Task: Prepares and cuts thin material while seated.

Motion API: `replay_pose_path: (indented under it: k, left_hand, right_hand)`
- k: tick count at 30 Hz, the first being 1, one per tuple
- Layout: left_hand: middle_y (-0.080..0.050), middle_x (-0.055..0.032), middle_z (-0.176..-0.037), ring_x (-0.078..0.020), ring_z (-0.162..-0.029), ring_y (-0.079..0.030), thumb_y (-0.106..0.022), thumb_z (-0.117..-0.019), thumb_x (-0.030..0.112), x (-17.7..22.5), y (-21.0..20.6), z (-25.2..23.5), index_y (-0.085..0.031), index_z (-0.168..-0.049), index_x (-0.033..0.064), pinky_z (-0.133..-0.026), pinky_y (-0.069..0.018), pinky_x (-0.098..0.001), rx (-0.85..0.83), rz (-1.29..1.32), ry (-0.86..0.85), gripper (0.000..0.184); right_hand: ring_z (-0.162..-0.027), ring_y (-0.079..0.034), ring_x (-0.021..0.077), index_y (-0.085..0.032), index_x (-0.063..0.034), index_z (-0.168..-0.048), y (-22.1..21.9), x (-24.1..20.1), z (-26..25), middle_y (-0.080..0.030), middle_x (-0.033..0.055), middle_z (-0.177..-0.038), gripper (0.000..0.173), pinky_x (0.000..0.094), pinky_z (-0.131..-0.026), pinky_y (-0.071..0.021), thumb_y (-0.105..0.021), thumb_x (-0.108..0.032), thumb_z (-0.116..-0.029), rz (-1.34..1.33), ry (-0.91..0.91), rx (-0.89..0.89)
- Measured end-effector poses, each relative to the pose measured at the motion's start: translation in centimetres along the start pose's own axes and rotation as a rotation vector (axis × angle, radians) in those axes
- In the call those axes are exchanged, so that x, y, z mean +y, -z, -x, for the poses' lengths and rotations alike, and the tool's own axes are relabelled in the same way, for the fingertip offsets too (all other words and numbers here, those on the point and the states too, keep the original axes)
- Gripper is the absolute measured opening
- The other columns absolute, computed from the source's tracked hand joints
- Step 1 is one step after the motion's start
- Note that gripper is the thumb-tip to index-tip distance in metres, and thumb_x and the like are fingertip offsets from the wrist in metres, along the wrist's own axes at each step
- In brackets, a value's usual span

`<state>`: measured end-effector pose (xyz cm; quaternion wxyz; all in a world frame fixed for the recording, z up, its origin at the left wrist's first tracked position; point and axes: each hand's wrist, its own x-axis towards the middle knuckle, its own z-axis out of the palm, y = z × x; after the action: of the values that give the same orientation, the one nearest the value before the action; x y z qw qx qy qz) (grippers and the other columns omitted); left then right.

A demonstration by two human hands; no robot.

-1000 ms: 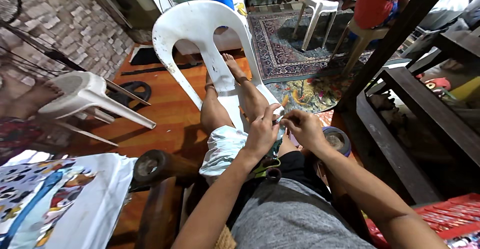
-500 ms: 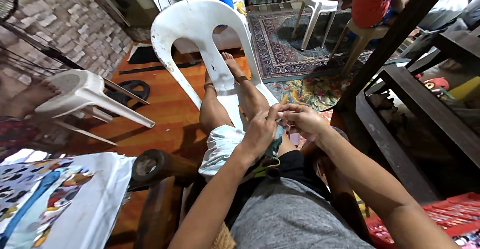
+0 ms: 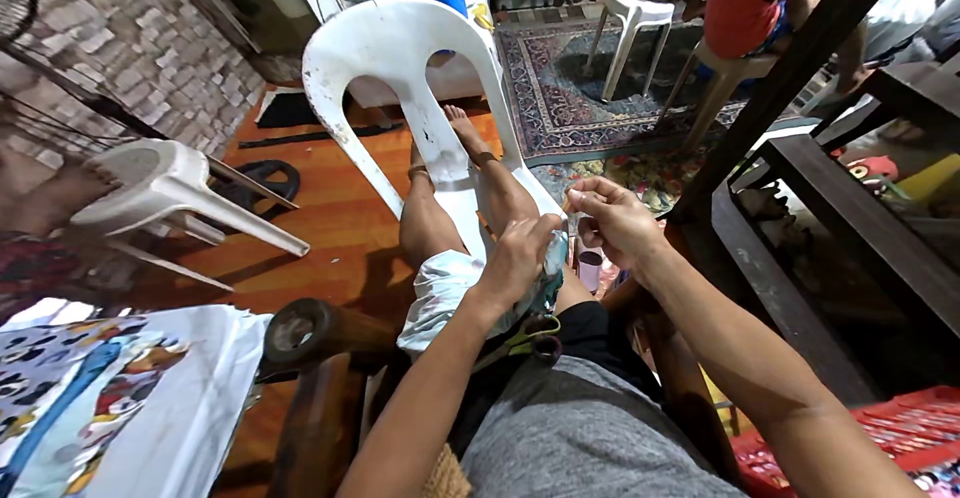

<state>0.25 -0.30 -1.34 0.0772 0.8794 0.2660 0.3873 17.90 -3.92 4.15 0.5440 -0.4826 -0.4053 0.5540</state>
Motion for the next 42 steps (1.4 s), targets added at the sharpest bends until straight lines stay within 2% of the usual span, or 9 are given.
replay_pose_path:
  k: [5,9,13,16,20,24,30,37,42]
  left_hand:
    - [-0.074,-0.0169,-0.097,-0.0314,-0.091,-0.072,-0.06,-0.0957,-0.003,-0.4,0.2,-0.1,-0.073,-0.105,-0.0032,-0.087,-0.0561,-0.0459,-0.033,0.035,-0.016,0.016]
    - [-0.074,-0.0158,-0.097,-0.0302,-0.092,-0.072,-0.06,-0.0951,-0.004,-0.8,0.2,-0.1,-0.074,-0.102,-0.0021,-0.087,-0.0564,-0.0445,-0.035,0.026,-0.024,0.015]
    - [-0.074,-0.017,-0.1,-0.0314,-0.094,-0.072,-0.061,-0.0951,-0.003,-0.9,0.2,0.0,-0.074,-0.103,-0.0027,-0.087,-0.0566,-0.0443,-0.046,0.037,-0.006,0.016]
    - [-0.074,-0.0169,-0.1,-0.0314,-0.094,-0.072,-0.062,-0.0947,-0.003,-0.8,0.2,-0.1,-0.074,-0.103,-0.0024,-0.087,-0.0569,-0.0444,-0.042,0.023,0.001,0.015]
    - [-0.074,-0.0167,-0.101,-0.0312,-0.095,-0.072,-0.062,-0.0948,-0.002,-0.8,0.1,-0.2,-0.075,-0.102,-0.0024,-0.088,-0.0567,-0.0447,-0.045,0.028,0.005,0.015]
    - [-0.074,-0.0172,-0.102,-0.0313,-0.096,-0.072,-0.062,-0.096,0.0,-0.9,0.1,-0.2,-0.075,-0.103,-0.0028,-0.088,-0.0566,-0.0453,-0.053,0.028,0.012,0.015]
    - [-0.074,-0.0159,-0.098,-0.0305,-0.093,-0.073,-0.064,-0.0959,0.001,-1.0,0.1,-0.2,-0.074,-0.1,-0.0022,-0.088,-0.0569,-0.0441,-0.031,0.032,0.004,0.012]
    - [-0.074,-0.0151,-0.094,-0.0284,-0.09,-0.073,-0.064,-0.095,0.0,-1.0,0.2,-0.1,-0.074,-0.099,-0.0023,-0.087,-0.0571,-0.0426,-0.014,0.07,0.004,0.011]
    - [-0.074,-0.0149,-0.095,-0.0281,-0.089,-0.073,-0.065,-0.0947,0.0,-1.0,0.3,0.0,-0.074,-0.099,-0.0021,-0.086,-0.0574,-0.0415,0.003,0.058,0.015,0.01]
  right_hand:
    - [-0.054,-0.051,0.0011,-0.059,-0.0104,-0.109,0.9,-0.3,-1.2,-0.066,-0.0003,-0.09,0.01,0.0152,-0.048,-0.0434,-0.049,-0.011,-0.1072,0.003,0.153,-0.017]
    - [-0.056,-0.057,0.0024,-0.053,-0.0125,-0.109,2.4,0.3,-1.9,-0.07,0.0006,-0.091,0.014,0.0175,-0.052,-0.0492,-0.039,-0.012,-0.1092,0.041,0.297,-0.189]
    - [-0.059,-0.059,0.0066,-0.059,-0.0001,-0.109,3.5,0.3,-1.4,-0.067,0.0045,-0.085,0.011,0.0233,-0.055,-0.0524,-0.05,-0.001,-0.1024,0.615,0.525,-0.381]
    - [-0.07,-0.066,0.0193,-0.07,-0.0001,-0.102,3.2,0.5,-0.8,-0.069,0.011,-0.086,0.012,0.0384,-0.067,-0.0573,-0.061,0.003,-0.0945,0.995,0.634,-0.359]
    - [-0.085,-0.07,0.0293,-0.073,0.0002,-0.105,3.0,1.0,-0.8,-0.07,0.0158,-0.094,0.013,0.0461,-0.08,-0.0581,-0.062,-0.002,-0.098,1.214,0.555,-0.375]
    - [-0.086,-0.07,0.03,-0.072,0.0009,-0.108,2.8,1.0,-0.8,-0.071,0.0167,-0.096,0.015,0.0468,-0.082,-0.0572,-0.062,-0.002,-0.0978,1.203,0.476,-0.354]
    - [-0.077,-0.068,0.0266,-0.071,0.0026,-0.113,2.6,1.1,-1.2,-0.07,0.0154,-0.09,0.019,0.0445,-0.075,-0.0574,-0.066,-0.002,-0.0957,1.132,0.449,-0.293]
    - [-0.083,-0.068,0.0214,-0.076,-0.0023,-0.105,1.9,1.4,-1.4,-0.072,0.0126,-0.098,0.014,0.0424,-0.078,-0.0571,-0.065,-0.007,-0.0992,0.951,0.31,-0.218]
    - [-0.07,-0.063,0.0138,-0.072,-0.0012,-0.105,2.4,1.3,-1.4,-0.068,0.0083,-0.084,0.012,0.0347,-0.068,-0.0557,-0.07,-0.004,-0.0944,0.828,0.252,-0.236]
